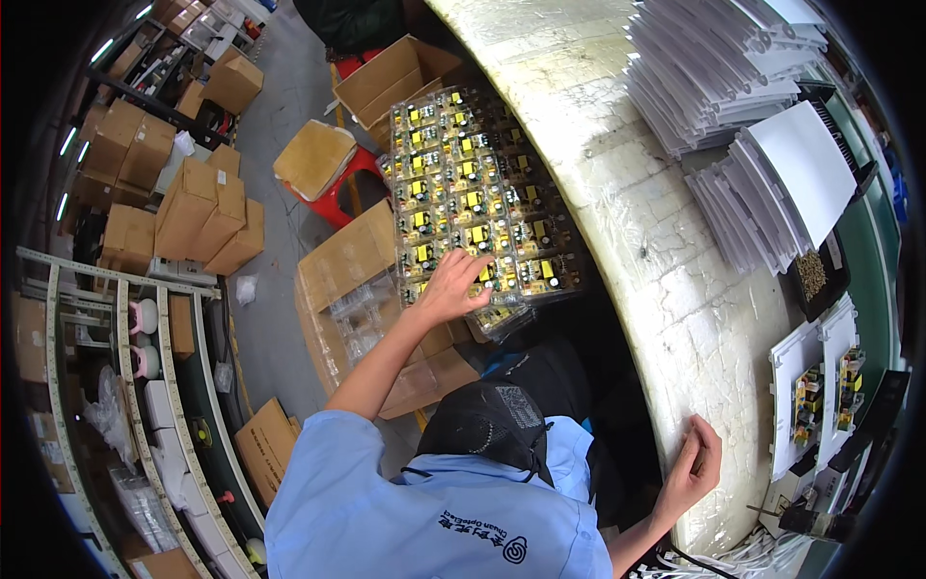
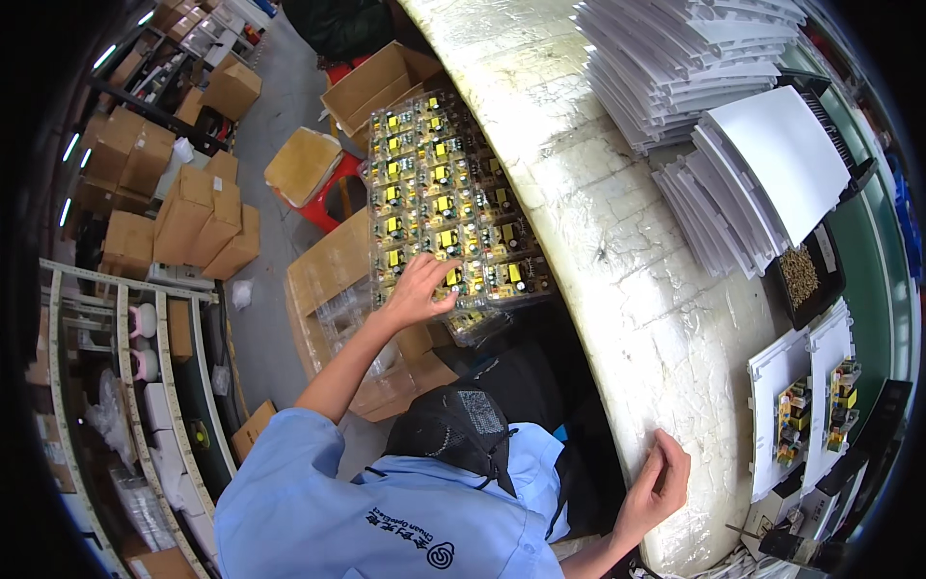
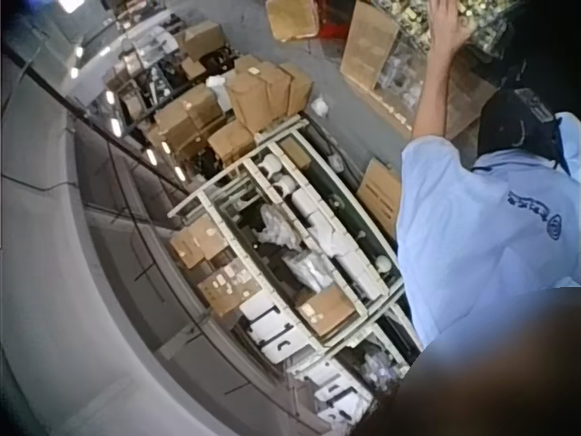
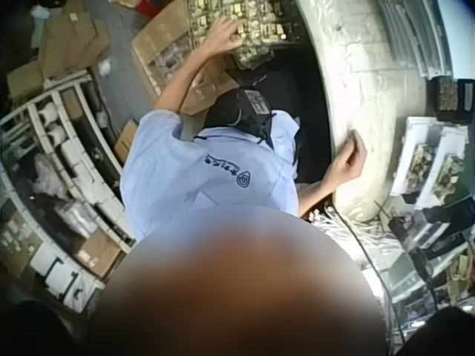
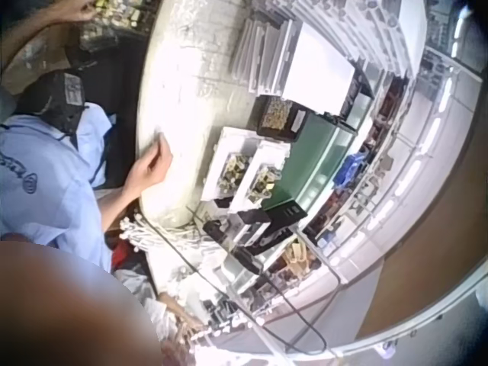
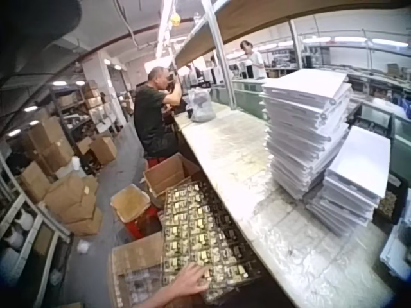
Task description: Assemble and test electronic circuit boards on a factory production line by securing components and organizing them into trays.
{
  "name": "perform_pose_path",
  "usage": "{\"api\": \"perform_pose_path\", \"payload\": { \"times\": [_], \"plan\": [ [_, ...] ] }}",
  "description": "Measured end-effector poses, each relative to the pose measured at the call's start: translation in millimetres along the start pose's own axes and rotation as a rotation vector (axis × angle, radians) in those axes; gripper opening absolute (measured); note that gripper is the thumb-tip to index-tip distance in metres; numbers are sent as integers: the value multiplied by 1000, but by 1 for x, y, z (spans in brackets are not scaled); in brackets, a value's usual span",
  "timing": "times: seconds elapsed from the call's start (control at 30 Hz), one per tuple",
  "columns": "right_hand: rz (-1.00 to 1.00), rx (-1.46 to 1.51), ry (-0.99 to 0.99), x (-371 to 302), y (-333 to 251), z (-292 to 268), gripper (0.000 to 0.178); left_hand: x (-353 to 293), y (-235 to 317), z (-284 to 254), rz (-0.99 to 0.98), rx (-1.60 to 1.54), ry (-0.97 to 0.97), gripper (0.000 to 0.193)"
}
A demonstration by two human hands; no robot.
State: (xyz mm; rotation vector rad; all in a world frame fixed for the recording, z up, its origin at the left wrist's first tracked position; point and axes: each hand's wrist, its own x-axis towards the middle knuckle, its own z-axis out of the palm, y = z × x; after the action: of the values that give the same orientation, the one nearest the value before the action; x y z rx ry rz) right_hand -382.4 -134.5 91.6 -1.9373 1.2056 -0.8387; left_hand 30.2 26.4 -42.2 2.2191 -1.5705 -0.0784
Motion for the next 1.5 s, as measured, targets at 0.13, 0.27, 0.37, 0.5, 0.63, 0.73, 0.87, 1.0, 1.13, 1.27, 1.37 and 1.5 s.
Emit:
{"api": "perform_pose_path", "payload": {
  "times": [0.13, 0.27, 0.37, 0.5, 0.63, 0.73, 0.87, 1.0, 1.13, 1.27, 1.37, 1.5],
  "plan": [
    [27, 41, 21, 2, -6, 4, 20, -1, 5, -8, 8, -55, 159, 61],
    [48, 39, 111, 4, -10, 3, 20, 9, 30, -29, -35, -72, 236, 69],
    [-3, -20, 46, 6, -16, -1, 17, 24, 64, -52, 33, -107, 303, 74],
    [-18, -14, 42, 8, -18, 3, 13, 47, 104, -74, 109, -207, 364, 79],
    [-135, -10, 78, 29, -47, -3, 16, 96, 151, -71, 385, -339, 326, 77],
    [-276, -48, 99, 55, -74, -8, 18, 125, 184, -54, 526, -415, 242, 71],
    [-364, -38, 157, 95, -106, -7, 16, 150, 202, -36, 632, -448, 198, 66],
    [-451, -24, 186, 145, -136, -3, 19, 150, 202, -29, 602, -478, 191, 62],
    [-566, 31, 212, 194, -165, 5, 27, 149, 201, -29, 615, -459, 168, 64],
    [-516, 156, 178, 229, -200, 14, 31, 149, 198, -25, 617, -405, 145, 66],
    [-342, 543, 47, 255, -218, 18, 46, 149, 199, -24, 611, -407, 175, 66],
    [-87, 660, -111, 284, -225, 25, 63, 149, 200, -26, 607, -405, 157, 65]
  ]
}}
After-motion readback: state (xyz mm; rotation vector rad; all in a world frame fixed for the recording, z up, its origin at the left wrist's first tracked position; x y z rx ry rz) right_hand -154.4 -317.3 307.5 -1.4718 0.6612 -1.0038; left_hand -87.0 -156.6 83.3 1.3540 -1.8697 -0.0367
